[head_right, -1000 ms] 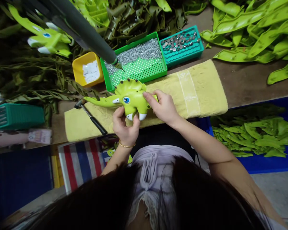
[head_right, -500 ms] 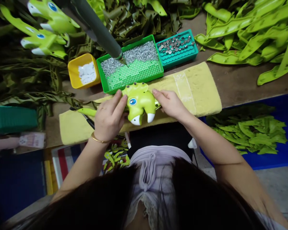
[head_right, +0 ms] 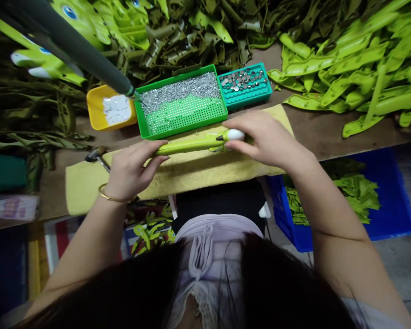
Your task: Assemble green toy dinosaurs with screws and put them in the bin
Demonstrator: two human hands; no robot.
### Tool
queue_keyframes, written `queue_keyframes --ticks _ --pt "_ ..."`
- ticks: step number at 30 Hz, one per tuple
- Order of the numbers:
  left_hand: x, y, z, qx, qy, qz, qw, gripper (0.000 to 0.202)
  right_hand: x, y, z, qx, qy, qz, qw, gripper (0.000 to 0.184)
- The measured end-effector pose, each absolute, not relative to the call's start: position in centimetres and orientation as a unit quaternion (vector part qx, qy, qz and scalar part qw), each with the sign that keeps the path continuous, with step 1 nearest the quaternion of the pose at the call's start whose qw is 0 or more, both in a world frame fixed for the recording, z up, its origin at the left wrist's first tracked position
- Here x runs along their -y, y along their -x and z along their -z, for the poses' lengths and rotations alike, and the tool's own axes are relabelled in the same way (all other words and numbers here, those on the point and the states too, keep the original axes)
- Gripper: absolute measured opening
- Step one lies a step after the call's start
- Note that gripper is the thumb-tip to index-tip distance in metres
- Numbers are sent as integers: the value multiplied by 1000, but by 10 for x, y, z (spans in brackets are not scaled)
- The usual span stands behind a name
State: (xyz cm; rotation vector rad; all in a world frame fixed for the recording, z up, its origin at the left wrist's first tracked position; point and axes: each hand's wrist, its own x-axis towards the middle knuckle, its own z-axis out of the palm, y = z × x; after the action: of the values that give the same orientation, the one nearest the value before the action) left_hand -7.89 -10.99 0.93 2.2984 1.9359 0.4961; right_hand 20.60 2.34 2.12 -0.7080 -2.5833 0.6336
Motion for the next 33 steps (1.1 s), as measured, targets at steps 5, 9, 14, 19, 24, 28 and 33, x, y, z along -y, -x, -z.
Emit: queue_keyframes --ticks 5,9,14,19,24,28,33 --pt "105 61 -1 -613 -767 -189 -4 36 0 -149 -23 961 178 -136 161 36" --pt "102 53 -2 -591 -782 -196 -22 33 1 -128 -2 957 157 -136 203 32" --pt "103 69 -4 -552 -795 -249 -4 30 -8 -138 -2 938 121 -193 259 31" --pt "96 71 -7 -526 -791 -314 -10 25 -15 -133 -6 945 154 -183 222 37" --pt "87 60 -15 -517 -787 -333 -43 28 -2 -130 -28 958 187 -136 166 37" --pt "97 82 -13 -488 -814 -314 -11 56 -34 -154 -63 941 222 -120 227 36" --pt "128 138 18 -498 -836 -232 21 67 -174 -210 -36 728 601 -63 324 51"
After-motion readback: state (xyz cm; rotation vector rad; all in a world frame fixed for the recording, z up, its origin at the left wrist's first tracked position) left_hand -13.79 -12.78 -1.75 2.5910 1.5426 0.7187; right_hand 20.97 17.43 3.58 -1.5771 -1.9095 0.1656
